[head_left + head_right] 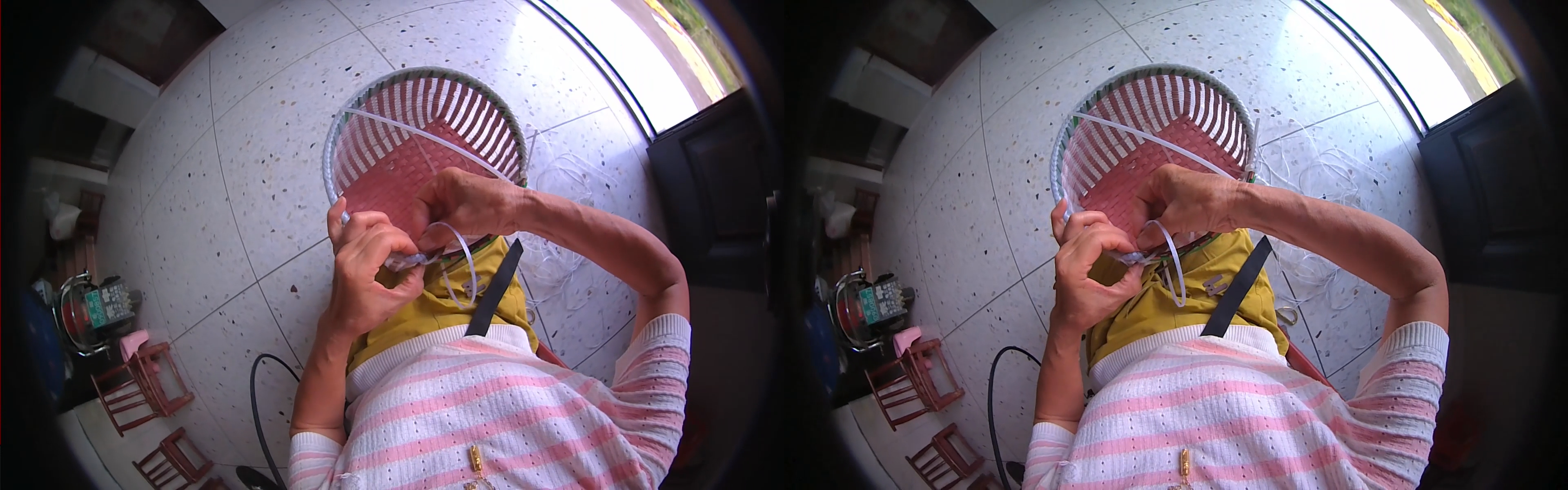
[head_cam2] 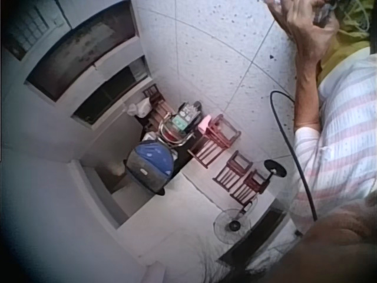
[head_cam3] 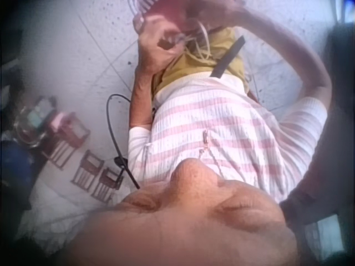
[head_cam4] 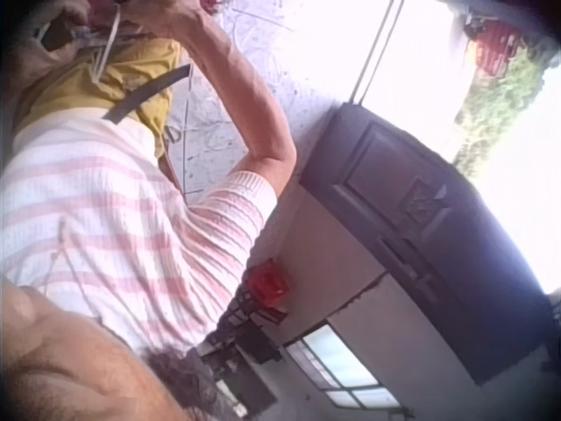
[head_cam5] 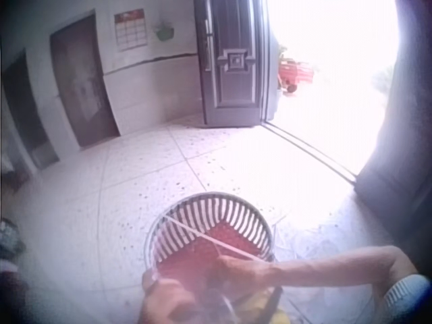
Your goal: The person weaves plastic strips into a small basket to repair its rim and base, then uses pliers to tighten and cut the ends of the strips.
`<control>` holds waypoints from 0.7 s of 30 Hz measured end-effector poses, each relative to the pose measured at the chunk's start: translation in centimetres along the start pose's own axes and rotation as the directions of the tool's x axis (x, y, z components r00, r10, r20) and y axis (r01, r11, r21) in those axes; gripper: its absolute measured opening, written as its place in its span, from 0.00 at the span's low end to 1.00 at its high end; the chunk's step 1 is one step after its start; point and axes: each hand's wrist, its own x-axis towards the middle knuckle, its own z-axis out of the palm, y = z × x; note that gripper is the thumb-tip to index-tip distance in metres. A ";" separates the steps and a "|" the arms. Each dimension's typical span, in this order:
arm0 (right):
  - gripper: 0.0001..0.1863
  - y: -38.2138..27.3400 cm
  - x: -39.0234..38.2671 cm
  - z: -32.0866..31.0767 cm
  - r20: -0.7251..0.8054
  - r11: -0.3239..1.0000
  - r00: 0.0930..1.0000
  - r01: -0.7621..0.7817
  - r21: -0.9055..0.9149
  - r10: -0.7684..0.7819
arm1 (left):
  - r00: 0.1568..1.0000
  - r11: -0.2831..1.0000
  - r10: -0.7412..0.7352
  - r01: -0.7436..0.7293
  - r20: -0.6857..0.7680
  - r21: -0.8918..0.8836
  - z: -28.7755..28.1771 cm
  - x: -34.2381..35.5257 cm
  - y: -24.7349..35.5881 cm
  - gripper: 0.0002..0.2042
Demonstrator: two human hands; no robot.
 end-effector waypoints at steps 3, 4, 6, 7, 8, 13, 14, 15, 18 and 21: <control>0.05 0.1 -0.1 -0.1 0.004 0.999 0.999 0.035 0.004 -0.035 | 1.000 1.000 0.002 -0.002 -0.017 0.008 0.1 0.0 -0.1 0.12; 0.05 0.2 -0.1 -0.1 0.020 0.999 0.999 0.047 0.023 -0.048 | 1.000 1.000 0.005 -0.005 -0.017 0.013 0.1 -0.1 -0.2 0.12; 0.05 0.3 -0.2 -0.2 0.036 0.997 0.998 0.059 0.042 -0.060 | 1.000 1.000 0.008 -0.007 -0.018 0.018 0.2 -0.1 -0.3 0.13; 0.05 0.3 -0.2 -0.3 0.037 0.996 0.997 0.067 0.065 -0.069 | 1.000 1.000 0.008 -0.007 -0.019 0.016 0.2 0.0 -0.3 0.13; 0.04 0.3 -0.3 -0.3 0.037 0.993 0.996 0.075 0.088 -0.079 | 1.000 1.000 0.008 -0.008 -0.021 0.015 0.2 0.1 -0.3 0.13; 0.05 0.2 -0.1 -0.4 0.056 0.990 0.996 0.059 0.128 -0.066 | 1.000 1.000 0.009 -0.008 -0.016 0.026 0.1 0.3 -0.3 0.13; 0.05 0.2 -0.1 -0.4 0.058 0.992 0.997 0.053 0.118 -0.060 | 1.000 0.999 0.011 -0.011 -0.020 0.032 0.1 0.2 -0.3 0.13; 0.05 0.3 0.0 -0.3 0.059 0.991 0.996 0.053 0.119 -0.060 | 1.000 0.999 0.010 -0.009 -0.019 0.033 0.1 0.2 -0.3 0.13; 0.05 0.6 0.1 -0.4 0.071 0.985 0.990 0.108 0.138 -0.118 | 1.000 0.999 0.014 -0.014 -0.008 0.036 0.1 0.2 -0.4 0.13; 0.05 0.6 0.2 -0.6 0.099 0.989 0.993 0.054 0.138 -0.068 | 1.000 1.000 0.006 -0.006 -0.019 0.030 0.1 0.3 -0.5 0.13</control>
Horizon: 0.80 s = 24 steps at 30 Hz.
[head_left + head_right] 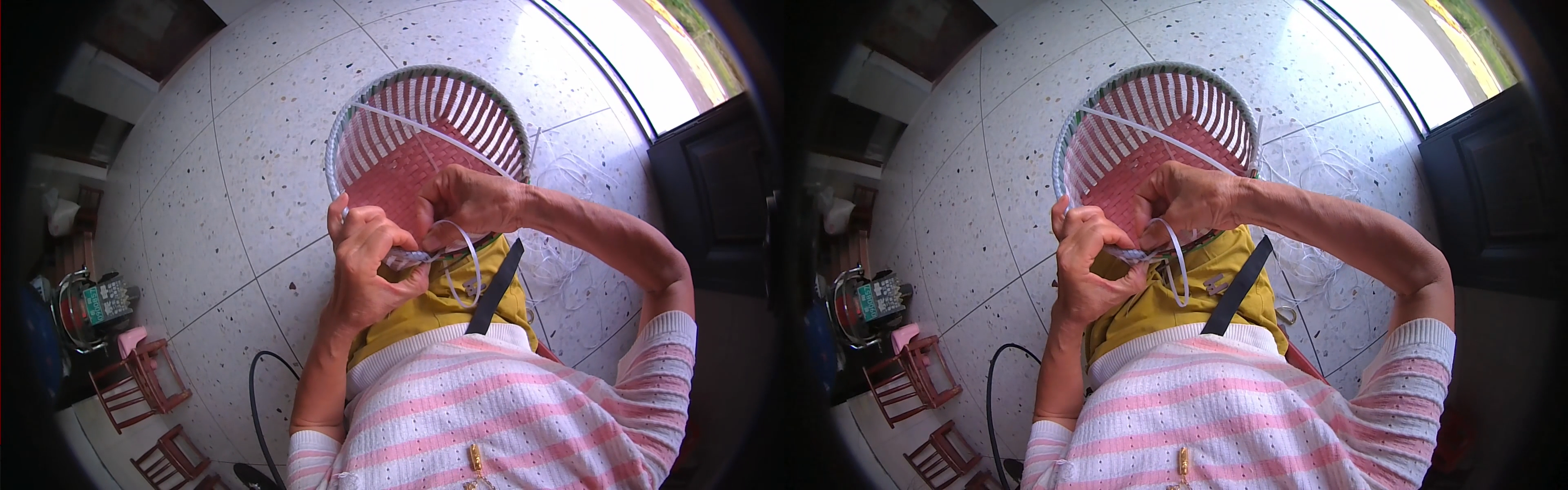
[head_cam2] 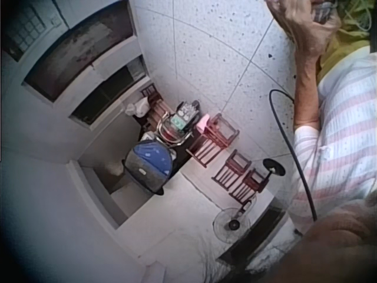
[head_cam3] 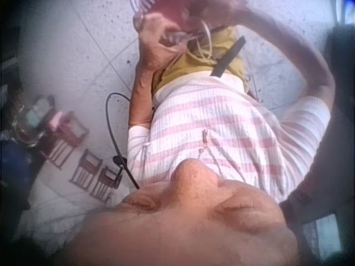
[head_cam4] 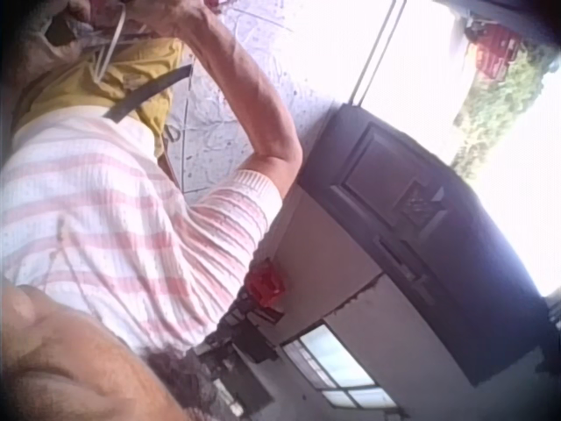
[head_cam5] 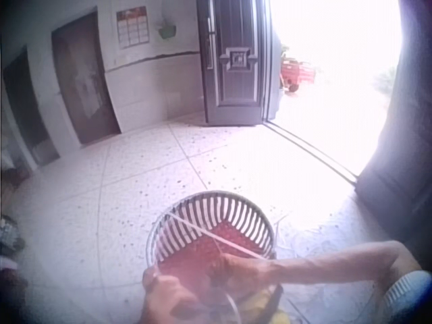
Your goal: The person weaves plastic strips into a small basket to repair its rim and base, then uses pliers to tighten and cut the ends of the strips.
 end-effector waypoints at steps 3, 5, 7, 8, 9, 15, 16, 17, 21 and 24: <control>0.05 0.3 0.1 0.1 -0.015 1.000 1.000 0.010 0.008 -0.010 | 1.000 1.000 0.014 -0.014 0.013 0.003 0.0 -0.3 -0.2 0.13; 0.05 0.8 0.2 0.1 -0.014 0.995 1.000 -0.026 0.099 0.027 | 0.999 0.999 0.030 -0.031 0.015 0.014 0.1 -0.5 -0.2 0.12; 0.05 1.0 0.3 0.1 -0.005 0.993 1.000 -0.018 0.113 0.019 | 0.999 0.999 0.033 -0.033 0.018 0.014 0.1 -0.6 0.0 0.12; 0.04 1.0 0.3 0.0 0.008 0.992 1.000 -0.012 0.126 0.011 | 0.999 0.999 0.032 -0.032 0.018 0.016 0.1 -0.6 0.0 0.12; 0.04 1.0 0.3 0.1 0.007 0.992 1.000 -0.011 0.127 0.010 | 0.999 0.999 0.033 -0.033 0.019 0.016 0.1 -0.6 0.0 0.12; 0.05 0.9 0.3 0.5 -0.014 0.996 0.997 0.076 0.045 -0.076 | 0.999 0.999 0.037 -0.038 0.010 0.010 0.1 -0.5 0.0 0.12; 0.05 0.7 0.2 0.5 -0.019 0.995 0.995 0.099 0.029 -0.098 | 1.000 1.000 0.029 -0.029 0.006 0.004 0.2 -0.4 -0.1 0.12; 0.05 0.6 0.1 0.5 -0.023 0.993 0.992 0.121 0.013 -0.121 | 1.000 1.000 0.020 -0.020 0.002 -0.003 0.2 -0.4 -0.1 0.13; 0.05 0.2 0.2 0.7 -0.032 0.992 0.992 0.125 -0.005 -0.125 | 1.000 1.000 0.014 -0.014 0.015 0.013 0.1 -0.5 -0.1 0.13; 0.05 -0.4 0.3 0.6 -0.016 0.989 0.990 0.138 -0.055 -0.139 | 1.000 1.000 0.011 -0.011 0.010 0.011 0.2 -0.4 -0.2 0.13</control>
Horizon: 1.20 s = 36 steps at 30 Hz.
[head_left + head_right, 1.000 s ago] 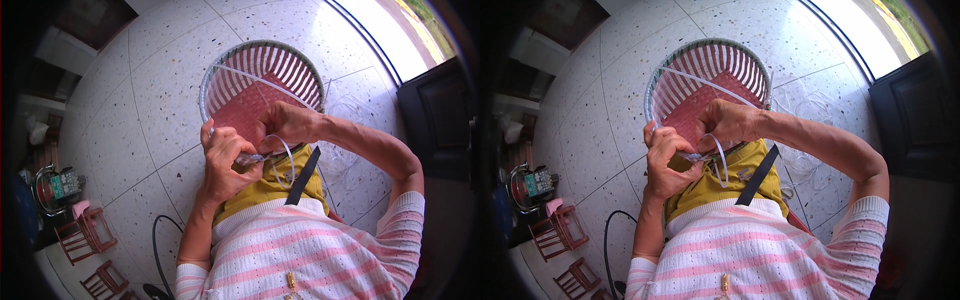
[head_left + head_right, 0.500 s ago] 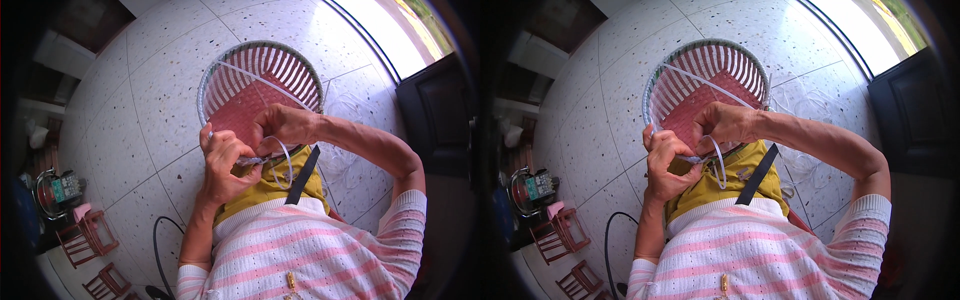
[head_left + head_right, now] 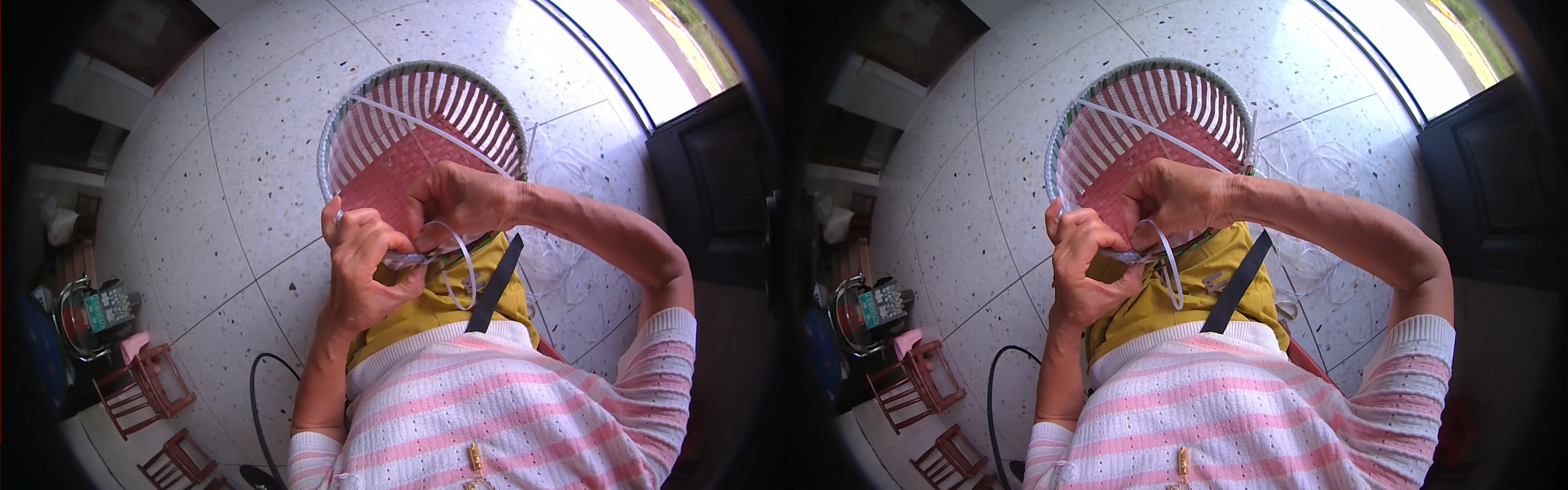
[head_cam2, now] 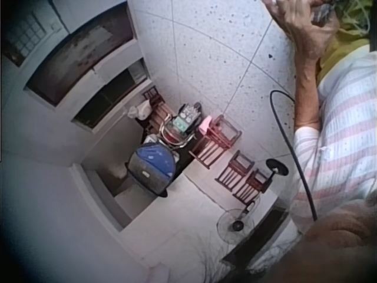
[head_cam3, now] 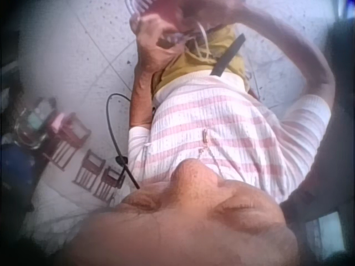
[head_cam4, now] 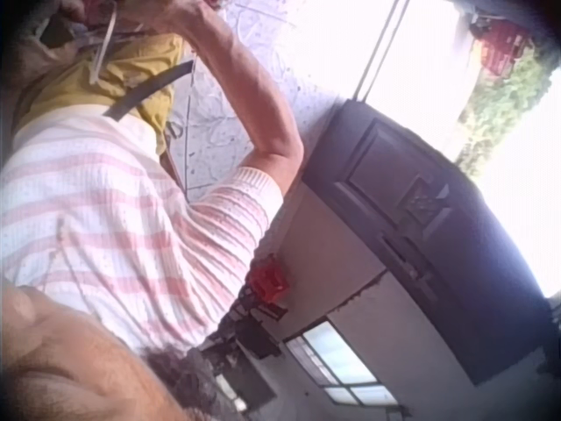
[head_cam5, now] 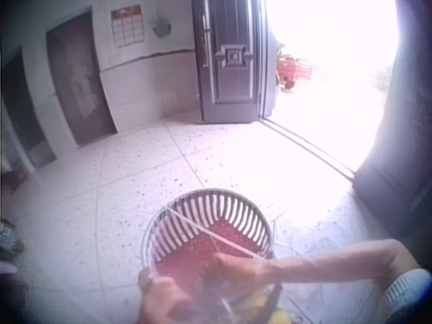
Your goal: The person weaves plastic strips into a small basket to repair its rim and base, then uses pliers to tighten and cut the ends of the strips.
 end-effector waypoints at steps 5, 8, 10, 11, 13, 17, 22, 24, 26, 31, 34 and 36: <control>0.04 -0.1 0.1 -0.1 0.019 1.000 1.000 -0.017 -0.010 0.018 | 1.000 1.000 -0.001 0.001 0.001 0.002 -0.2 0.5 -0.1 0.13; 0.04 -0.8 0.0 -0.5 0.009 0.999 1.000 -0.018 0.030 0.018 | 1.000 1.000 -0.005 0.005 0.006 0.000 -0.4 1.0 -0.2 0.13; 0.04 -0.6 0.2 -0.9 0.022 0.999 0.999 -0.033 0.021 0.033 | 1.000 1.000 -0.002 0.002 0.005 -0.005 -0.5 1.2 -0.5 0.13; 0.04 -0.7 0.3 -1.0 0.016 0.998 0.999 -0.029 0.051 0.029 | 1.000 1.000 0.003 -0.002 0.008 -0.009 -0.5 1.2 -0.7 0.13; 0.04 -0.7 0.4 -1.0 0.012 0.997 1.000 -0.027 0.076 0.026 | 1.000 1.000 0.001 -0.001 0.006 -0.020 -0.7 1.3 -0.8 0.13; 0.03 -0.3 0.4 -1.1 0.032 0.997 0.999 0.030 0.065 -0.032 | 1.000 0.999 0.012 -0.012 -0.005 -0.043 -0.5 1.1 -0.9 0.14; 0.05 -0.2 0.5 -0.8 0.028 0.995 0.994 0.103 0.002 -0.103 | 1.000 0.999 0.007 -0.007 0.006 -0.034 -0.6 0.9 -0.8 0.14; 0.04 -0.1 0.4 -0.8 0.007 0.997 0.997 0.072 0.010 -0.072 | 1.000 0.999 0.006 -0.006 0.006 -0.032 -0.6 0.8 -0.7 0.13; 0.04 -0.3 0.3 -0.7 0.007 0.998 0.999 0.050 0.023 -0.050 | 1.000 1.000 0.004 -0.004 0.005 -0.024 -0.6 0.8 -0.6 0.13; 0.04 -0.5 0.3 -0.9 0.023 0.998 0.999 0.033 0.047 -0.034 | 1.000 1.000 0.015 -0.015 0.019 -0.024 -0.5 0.9 -0.9 0.14; 0.05 -0.5 0.5 -1.0 0.047 0.999 0.998 0.039 -0.025 -0.038 | 1.000 1.000 0.018 -0.018 0.025 -0.025 -0.4 0.9 -1.2 0.14; 0.03 -0.3 0.4 -1.0 0.022 0.998 0.999 0.046 -0.032 -0.046 | 0.999 0.999 0.025 -0.024 0.025 -0.033 -0.4 1.0 -1.3 0.14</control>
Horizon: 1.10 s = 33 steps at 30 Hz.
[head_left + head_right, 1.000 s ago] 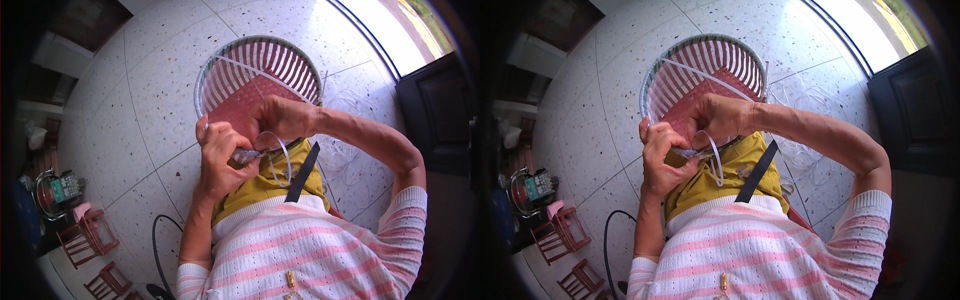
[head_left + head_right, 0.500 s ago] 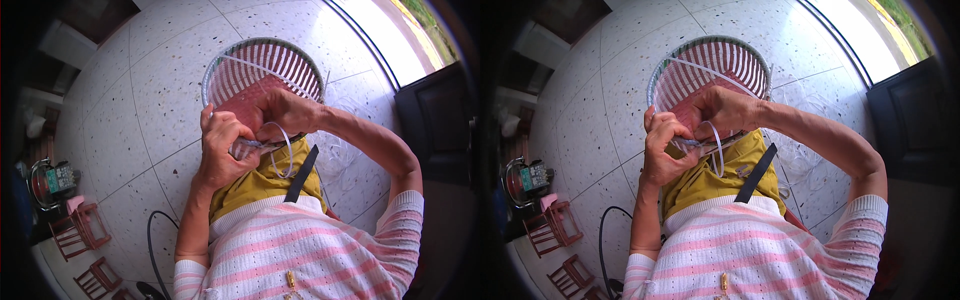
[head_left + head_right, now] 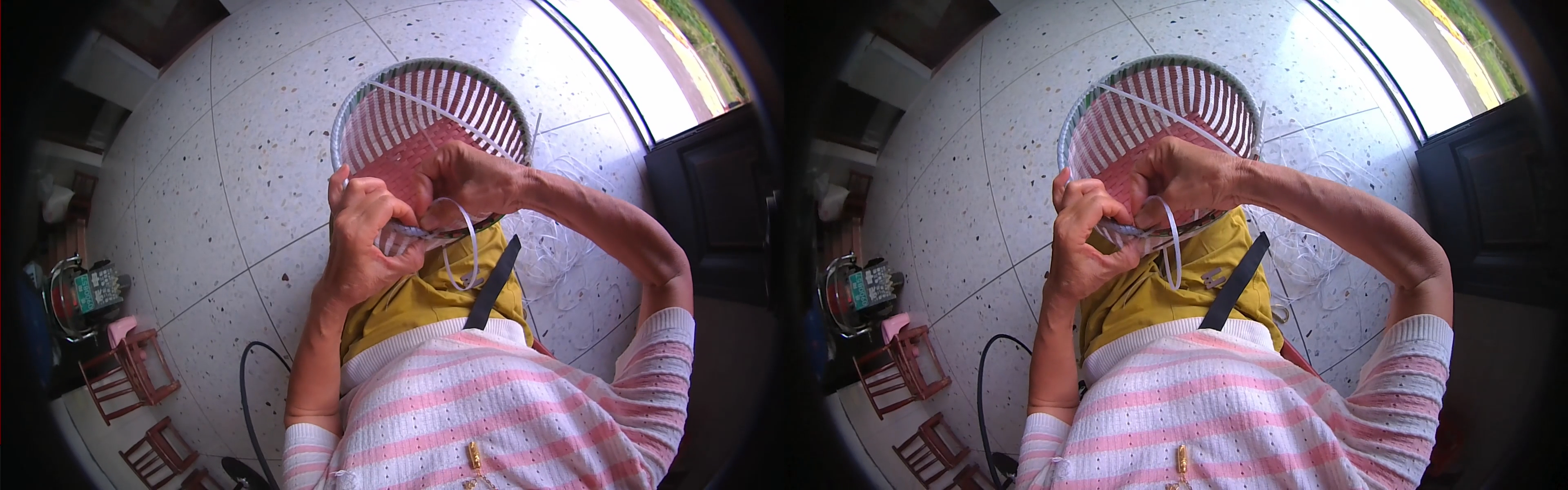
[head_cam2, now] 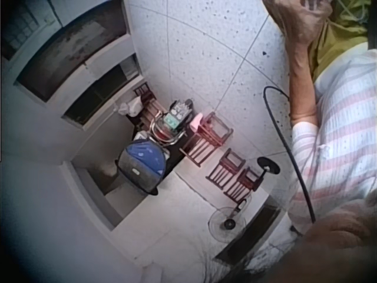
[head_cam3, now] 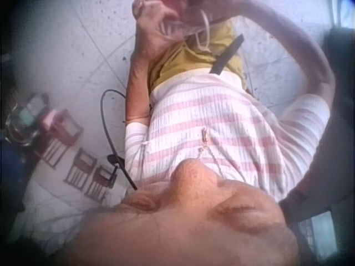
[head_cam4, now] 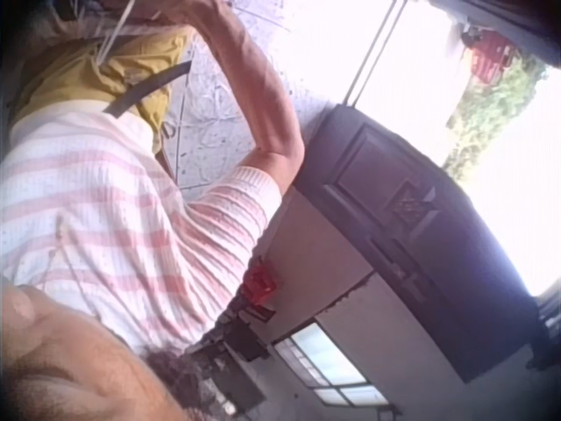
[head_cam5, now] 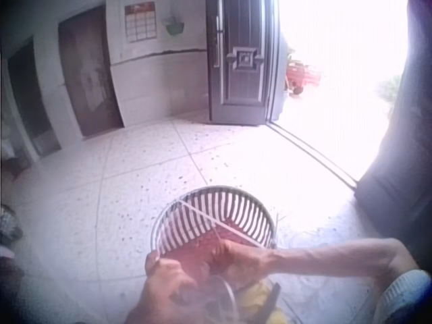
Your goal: The person weaves plastic strips into a small basket to repair its rim and base, then uses pliers to tighten and cut the ends of the strips.
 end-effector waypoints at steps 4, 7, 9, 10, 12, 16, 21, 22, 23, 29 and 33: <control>0.03 -0.3 0.1 -0.3 0.002 0.998 0.998 -0.055 -0.017 0.055 | 1.000 1.000 -0.010 0.010 -0.018 0.000 -0.2 0.2 0.0 0.14; 0.05 -0.2 0.0 -0.3 0.019 0.997 0.998 -0.053 -0.059 0.054 | 1.000 1.000 -0.009 0.009 -0.011 -0.001 -0.2 0.1 0.0 0.14; 0.06 -0.7 0.0 0.0 0.016 0.990 0.999 -0.049 -0.129 0.052 | 1.000 1.000 -0.012 0.012 -0.010 -0.001 -0.2 0.0 0.0 0.14; 0.06 -0.7 -0.1 -0.1 0.015 0.990 0.999 -0.049 -0.130 0.052 | 1.000 1.000 -0.010 0.010 -0.013 -0.004 -0.2 0.1 0.0 0.14; 0.07 -0.6 -0.2 -0.2 0.020 0.984 1.000 -0.020 -0.175 0.024 | 1.000 1.000 -0.008 0.008 -0.017 -0.007 -0.2 0.1 0.0 0.14; 0.07 -0.9 -0.3 -0.2 0.028 0.982 1.000 -0.003 -0.187 0.008 | 1.000 1.000 0.003 -0.003 -0.005 -0.003 -0.3 0.1 -0.1 0.13; 0.06 -0.8 -0.2 -0.2 0.037 0.988 0.997 -0.064 -0.144 0.070 | 1.000 1.000 0.006 -0.006 0.001 -0.002 -0.2 0.1 0.2 0.13; 0.06 -0.9 -0.2 -0.2 0.036 0.988 0.997 -0.064 -0.143 0.070 | 1.000 1.000 0.006 -0.006 0.001 0.004 -0.2 0.1 0.2 0.13; 0.06 -1.1 -0.3 -0.1 0.023 0.988 0.997 -0.068 -0.141 0.072 | 1.000 1.000 0.005 -0.005 0.000 0.011 -0.2 0.1 0.2 0.13; 0.05 -1.1 -0.4 0.1 -0.003 0.981 0.999 -0.039 -0.189 0.039 | 1.000 1.000 0.005 -0.005 0.004 0.001 -0.2 -0.1 0.1 0.13; 0.05 -1.7 -0.4 0.4 -0.005 0.931 0.994 0.100 -0.351 -0.108 | 1.000 1.000 -0.004 0.004 0.002 0.005 -0.3 -0.1 0.2 0.13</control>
